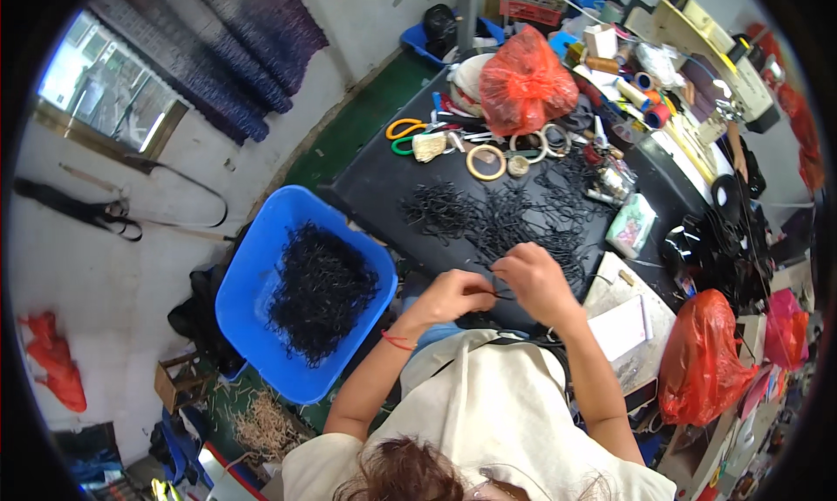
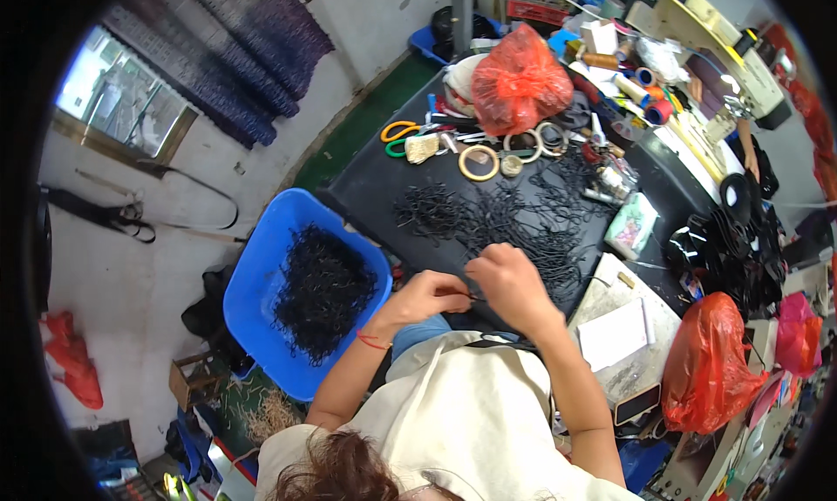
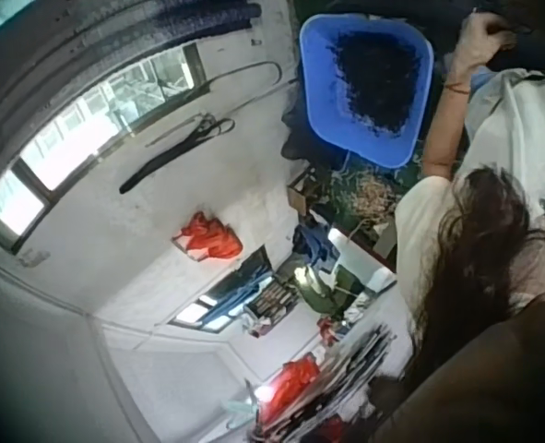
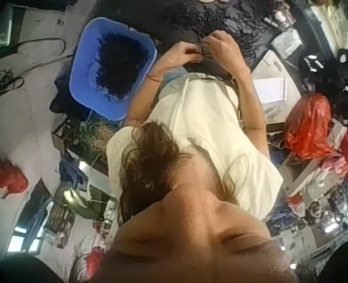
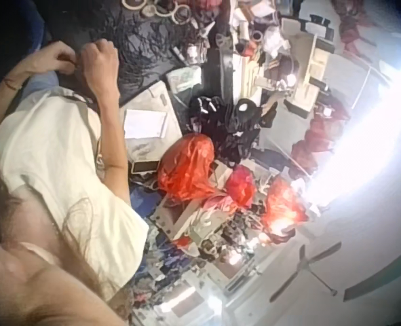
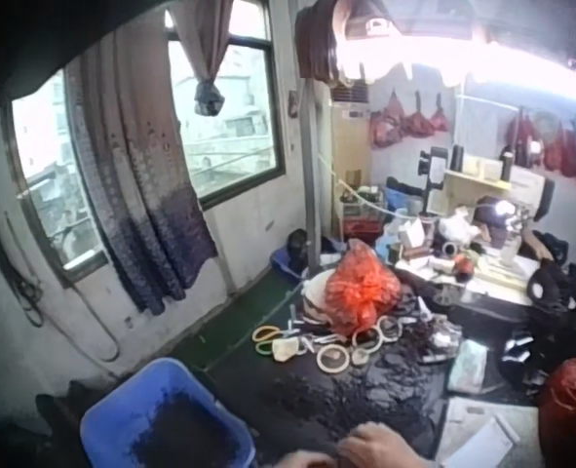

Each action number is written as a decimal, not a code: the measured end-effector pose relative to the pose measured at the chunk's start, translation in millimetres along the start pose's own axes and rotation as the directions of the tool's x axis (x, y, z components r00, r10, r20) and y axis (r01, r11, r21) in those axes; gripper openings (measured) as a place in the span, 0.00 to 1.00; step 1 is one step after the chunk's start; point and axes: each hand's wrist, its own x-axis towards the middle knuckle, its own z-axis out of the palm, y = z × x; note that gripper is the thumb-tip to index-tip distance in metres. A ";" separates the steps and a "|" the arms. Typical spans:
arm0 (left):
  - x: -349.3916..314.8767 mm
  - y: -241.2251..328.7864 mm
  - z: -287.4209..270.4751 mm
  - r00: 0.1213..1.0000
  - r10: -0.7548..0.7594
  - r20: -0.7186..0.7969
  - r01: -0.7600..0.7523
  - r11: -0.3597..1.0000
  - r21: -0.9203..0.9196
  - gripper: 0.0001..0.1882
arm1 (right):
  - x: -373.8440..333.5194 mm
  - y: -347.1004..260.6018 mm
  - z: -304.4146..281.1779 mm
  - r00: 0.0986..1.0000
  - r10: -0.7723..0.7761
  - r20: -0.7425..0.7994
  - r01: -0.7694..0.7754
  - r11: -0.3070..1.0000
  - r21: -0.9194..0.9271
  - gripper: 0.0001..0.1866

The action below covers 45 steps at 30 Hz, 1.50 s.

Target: The person sits at a cluttered workbench and repeatedly picks up small black elastic bands from a pile. They tie each band into a knot by hand and place the finished item into a blue plastic bin. The process is repetitive and involves handling the bands one at a time.

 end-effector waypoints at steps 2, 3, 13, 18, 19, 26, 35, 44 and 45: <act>-2.3 0.6 1.9 0.999 0.043 -0.016 -0.046 0.953 -0.298 0.07 | -8.3 10.0 5.2 0.954 0.292 0.068 -0.294 0.870 0.397 0.05; -2.6 -2.6 -0.9 0.998 0.049 -0.034 -0.058 0.913 -0.404 0.09 | -13.6 7.9 7.2 0.915 0.398 0.073 -0.393 0.832 0.391 0.05; -3.7 -19.3 5.3 0.960 -0.106 -0.261 -0.072 0.804 -0.590 0.14 | -21.9 -24.7 32.8 0.931 0.364 -0.008 -0.343 0.882 0.323 0.09; -5.1 -16.8 15.1 0.908 -0.062 -0.415 -0.174 0.844 -0.507 0.12 | -23.3 -22.7 31.9 0.821 0.419 0.388 -0.505 0.215 0.836 0.10; -3.1 -16.9 15.3 0.924 -0.064 -0.377 -0.169 0.817 -0.552 0.12 | -25.4 -21.9 30.1 0.819 0.435 0.374 -0.494 0.205 0.845 0.09; -7.1 -6.1 16.9 0.919 -0.165 -0.358 -0.131 0.729 -0.672 0.10 | -30.3 -13.3 44.0 0.790 0.594 0.154 -0.481 0.445 0.756 0.08; 1.8 -3.2 43.4 0.678 0.150 -0.720 -0.285 0.956 -0.069 0.08 | -21.4 -21.9 52.4 0.698 0.716 0.021 -0.549 0.517 0.657 0.11; -7.5 -0.9 33.8 0.853 0.079 -0.517 -0.140 0.987 -0.079 0.18 | -27.2 0.7 52.6 0.782 0.608 0.139 -0.490 0.462 0.739 0.10; -8.2 -1.2 34.1 0.867 0.078 -0.492 -0.155 0.981 -0.116 0.18 | -23.4 -0.4 50.2 0.738 0.649 0.183 -0.486 0.324 0.812 0.09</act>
